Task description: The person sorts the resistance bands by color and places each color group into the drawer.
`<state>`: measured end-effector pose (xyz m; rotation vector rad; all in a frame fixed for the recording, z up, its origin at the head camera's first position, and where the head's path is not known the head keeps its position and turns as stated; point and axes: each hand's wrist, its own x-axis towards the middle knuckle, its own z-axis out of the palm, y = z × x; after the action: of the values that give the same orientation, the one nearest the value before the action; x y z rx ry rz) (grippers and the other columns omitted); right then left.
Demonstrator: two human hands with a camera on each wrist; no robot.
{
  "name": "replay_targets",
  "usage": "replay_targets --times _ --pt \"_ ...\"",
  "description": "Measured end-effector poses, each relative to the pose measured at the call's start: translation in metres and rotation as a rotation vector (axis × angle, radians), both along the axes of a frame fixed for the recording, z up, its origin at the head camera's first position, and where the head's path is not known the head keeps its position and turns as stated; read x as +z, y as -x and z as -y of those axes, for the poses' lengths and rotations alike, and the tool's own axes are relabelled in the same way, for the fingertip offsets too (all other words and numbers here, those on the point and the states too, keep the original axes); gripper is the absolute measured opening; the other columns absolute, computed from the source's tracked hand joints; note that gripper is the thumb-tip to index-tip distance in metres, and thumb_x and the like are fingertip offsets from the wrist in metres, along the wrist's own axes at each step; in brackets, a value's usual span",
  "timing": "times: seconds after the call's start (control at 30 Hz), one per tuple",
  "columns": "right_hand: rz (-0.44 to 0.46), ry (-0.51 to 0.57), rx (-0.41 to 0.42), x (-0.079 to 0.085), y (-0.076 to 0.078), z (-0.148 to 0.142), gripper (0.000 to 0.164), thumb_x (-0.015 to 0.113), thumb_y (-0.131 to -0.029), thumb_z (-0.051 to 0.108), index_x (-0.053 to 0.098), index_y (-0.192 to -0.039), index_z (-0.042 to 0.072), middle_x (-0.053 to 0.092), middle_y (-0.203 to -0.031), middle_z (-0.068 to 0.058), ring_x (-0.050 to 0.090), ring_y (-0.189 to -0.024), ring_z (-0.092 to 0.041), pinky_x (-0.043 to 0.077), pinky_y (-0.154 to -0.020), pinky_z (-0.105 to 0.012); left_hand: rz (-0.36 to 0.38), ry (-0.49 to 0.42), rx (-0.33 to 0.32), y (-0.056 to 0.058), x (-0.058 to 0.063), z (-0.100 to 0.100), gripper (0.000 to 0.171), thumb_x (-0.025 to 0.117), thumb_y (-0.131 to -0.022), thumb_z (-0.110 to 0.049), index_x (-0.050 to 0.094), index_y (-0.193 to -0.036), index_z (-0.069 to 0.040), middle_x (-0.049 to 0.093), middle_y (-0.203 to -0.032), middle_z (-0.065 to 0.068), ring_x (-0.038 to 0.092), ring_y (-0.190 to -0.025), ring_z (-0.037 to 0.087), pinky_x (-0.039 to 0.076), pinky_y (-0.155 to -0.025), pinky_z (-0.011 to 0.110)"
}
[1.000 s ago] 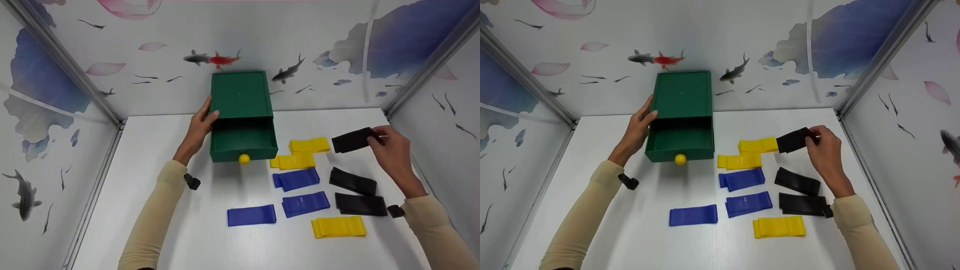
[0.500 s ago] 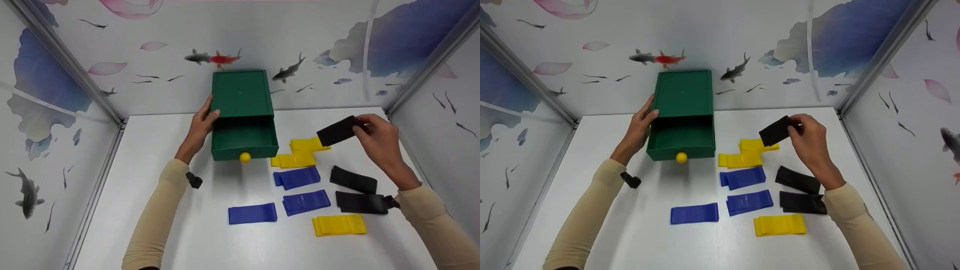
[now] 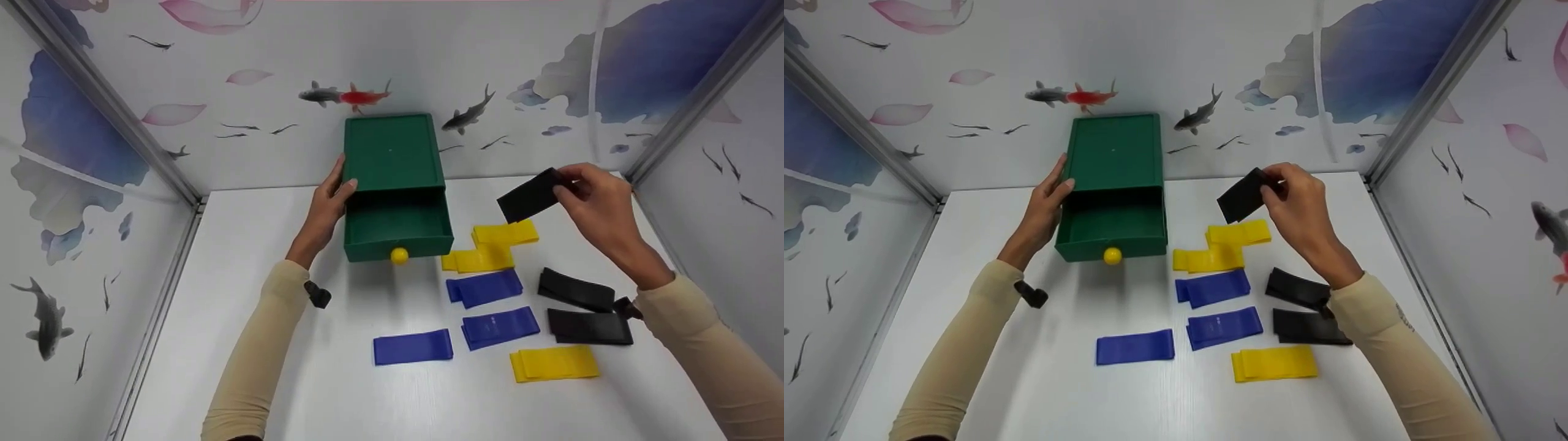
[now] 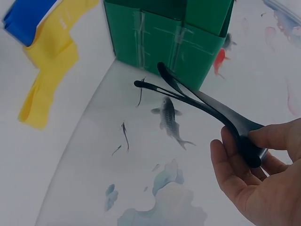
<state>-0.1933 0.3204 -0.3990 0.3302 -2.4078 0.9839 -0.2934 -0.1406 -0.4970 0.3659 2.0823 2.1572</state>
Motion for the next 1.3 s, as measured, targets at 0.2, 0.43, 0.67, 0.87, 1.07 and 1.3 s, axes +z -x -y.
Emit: replay_targets --times 0.2,0.43,0.67,0.87,1.07,1.3 --pt "-0.018 0.014 0.043 0.008 0.003 0.013 0.022 0.077 -0.099 -0.007 0.079 -0.120 -0.006 0.079 -0.111 -0.021 0.064 -0.086 0.009 0.048 -0.078 -0.005 -0.005 0.016 0.007 0.001 -0.001 -0.001 0.077 0.061 -0.112 -0.050 0.021 -0.177 -0.039 0.018 -0.184 -0.006 0.027 -0.165 0.020 0.033 -0.130 0.055" --pt "0.000 0.051 0.082 0.015 0.008 0.028 0.024 0.076 -0.100 -0.005 0.078 -0.124 -0.005 0.079 -0.114 -0.020 0.067 -0.087 0.009 0.051 -0.082 -0.004 -0.011 0.023 0.008 0.001 -0.002 0.000 0.075 0.060 -0.113 -0.049 0.021 -0.176 -0.040 0.017 -0.184 -0.005 0.025 -0.166 0.022 0.032 -0.130 0.058" --pt "-0.006 0.065 0.105 0.024 0.012 0.040 0.025 0.075 -0.101 -0.004 0.078 -0.126 -0.004 0.079 -0.115 -0.018 0.068 -0.087 0.008 0.052 -0.082 -0.006 -0.021 0.033 0.022 0.001 -0.002 0.000 0.077 0.060 -0.112 -0.050 0.020 -0.177 -0.037 0.018 -0.184 -0.003 0.027 -0.166 0.025 0.034 -0.128 0.059" --pt "-0.008 0.088 0.128 0.029 0.014 0.048 0.025 0.075 -0.101 -0.004 0.078 -0.126 -0.004 0.079 -0.114 -0.017 0.070 -0.087 0.007 0.053 -0.082 -0.008 -0.015 0.048 0.030 0.000 -0.002 -0.002 0.078 0.061 -0.112 -0.052 0.021 -0.177 -0.037 0.019 -0.184 -0.003 0.028 -0.166 0.025 0.035 -0.128 0.058" --pt "-0.002 0.108 0.154 0.032 0.017 0.059 0.025 0.075 -0.101 -0.004 0.079 -0.126 -0.003 0.080 -0.115 -0.016 0.071 -0.087 0.004 0.055 -0.082 -0.009 -0.021 0.041 0.029 0.000 -0.003 -0.001 0.076 0.060 -0.113 -0.049 0.021 -0.177 -0.038 0.020 -0.184 -0.003 0.029 -0.165 0.025 0.035 -0.128 0.059" --pt "0.002 0.113 0.177 0.039 0.018 0.070 0.026 0.075 -0.102 -0.001 0.079 -0.128 -0.002 0.080 -0.116 -0.015 0.071 -0.087 0.002 0.055 -0.084 -0.009 -0.017 0.043 0.024 0.000 -0.003 -0.002 0.076 0.060 -0.112 -0.050 0.021 -0.177 -0.039 0.020 -0.183 -0.003 0.030 -0.165 0.024 0.035 -0.128 0.058"
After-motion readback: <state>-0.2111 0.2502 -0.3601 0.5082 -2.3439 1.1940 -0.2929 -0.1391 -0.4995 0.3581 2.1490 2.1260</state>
